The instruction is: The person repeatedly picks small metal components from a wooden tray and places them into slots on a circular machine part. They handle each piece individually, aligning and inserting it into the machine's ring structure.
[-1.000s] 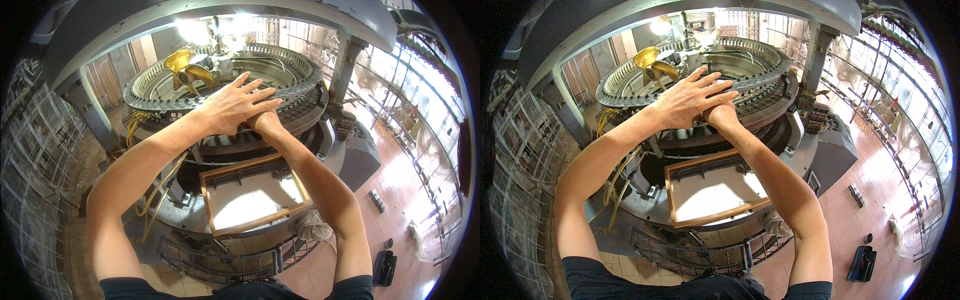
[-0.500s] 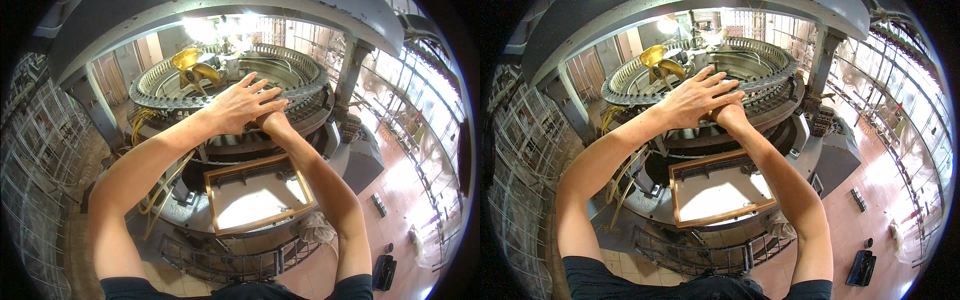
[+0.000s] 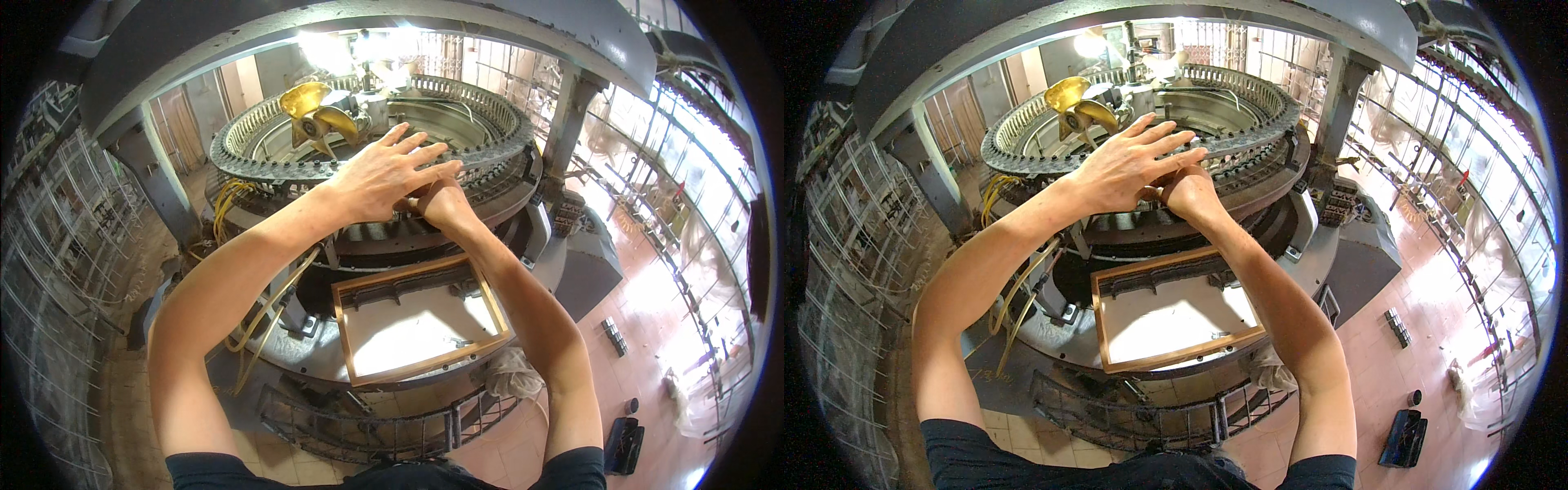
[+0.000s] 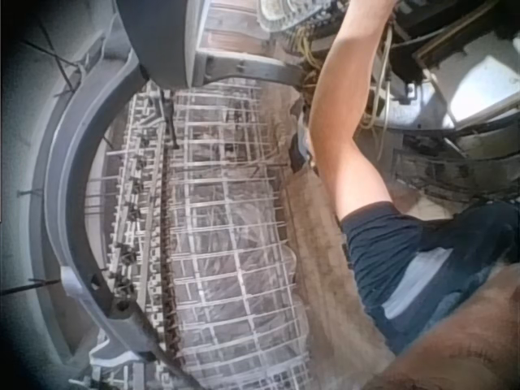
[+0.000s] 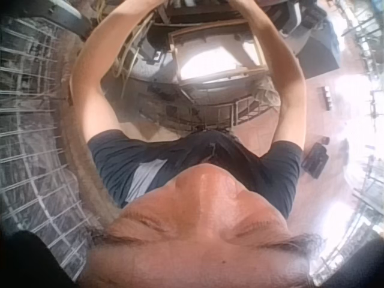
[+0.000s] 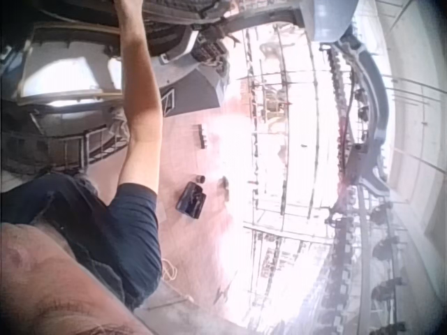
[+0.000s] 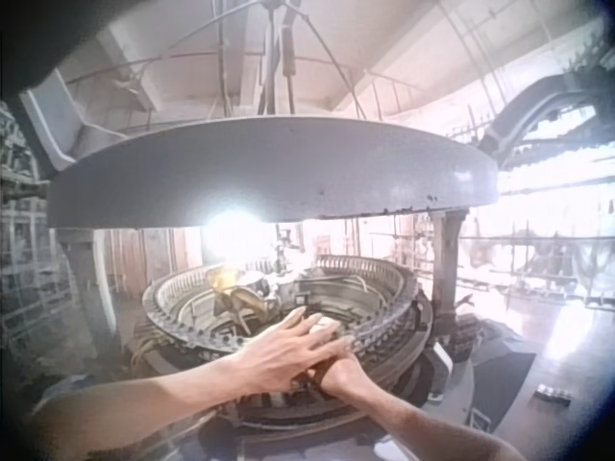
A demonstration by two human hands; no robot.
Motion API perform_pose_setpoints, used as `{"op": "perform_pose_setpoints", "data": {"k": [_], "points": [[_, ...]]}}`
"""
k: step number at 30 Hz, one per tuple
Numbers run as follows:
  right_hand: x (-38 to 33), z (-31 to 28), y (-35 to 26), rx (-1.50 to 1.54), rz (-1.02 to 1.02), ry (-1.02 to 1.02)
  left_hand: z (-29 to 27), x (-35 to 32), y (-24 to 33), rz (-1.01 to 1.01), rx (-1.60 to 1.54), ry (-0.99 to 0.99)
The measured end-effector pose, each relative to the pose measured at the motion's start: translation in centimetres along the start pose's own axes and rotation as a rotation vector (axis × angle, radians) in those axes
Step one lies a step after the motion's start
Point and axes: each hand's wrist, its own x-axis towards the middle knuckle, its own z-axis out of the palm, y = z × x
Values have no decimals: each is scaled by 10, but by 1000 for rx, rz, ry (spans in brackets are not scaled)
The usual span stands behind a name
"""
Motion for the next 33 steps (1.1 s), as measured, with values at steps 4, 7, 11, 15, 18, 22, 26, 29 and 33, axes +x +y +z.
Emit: {"op": "perform_pose_setpoints", "data": {"k": [4, 7, 11, 15, 18, 22, 26, 29, 33], "points": [[-11, -2, -17, 39, 84, 16, -7, -11, -3, -63, -156, 98], [-23, 0, -29, -59, -21, 137, -21, -22, 0, -132, -270, 208], [-32, -11, -43, 212, 8, 260, -43, -29, 23, -440, -512, 230], [-33, -29, -62, 681, 61, 224, -60, -24, 35, -573, -744, 269], [-35, -37, -77, 789, -60, 196, -65, -19, 37, -629, -917, 338], [-43, -39, -89, 657, -78, 258, -65, -25, 48, -668, -983, 393], [-48, -35, -95, 499, -99, 271, -66, -36, 54, -728, -1014, 358], [-48, -33, -94, 443, -180, 244, -69, -44, 59, -770, -1042, 350], [-38, -37, -75, 209, 33, 151, -81, -66, 75, -835, -999, 381]]}}
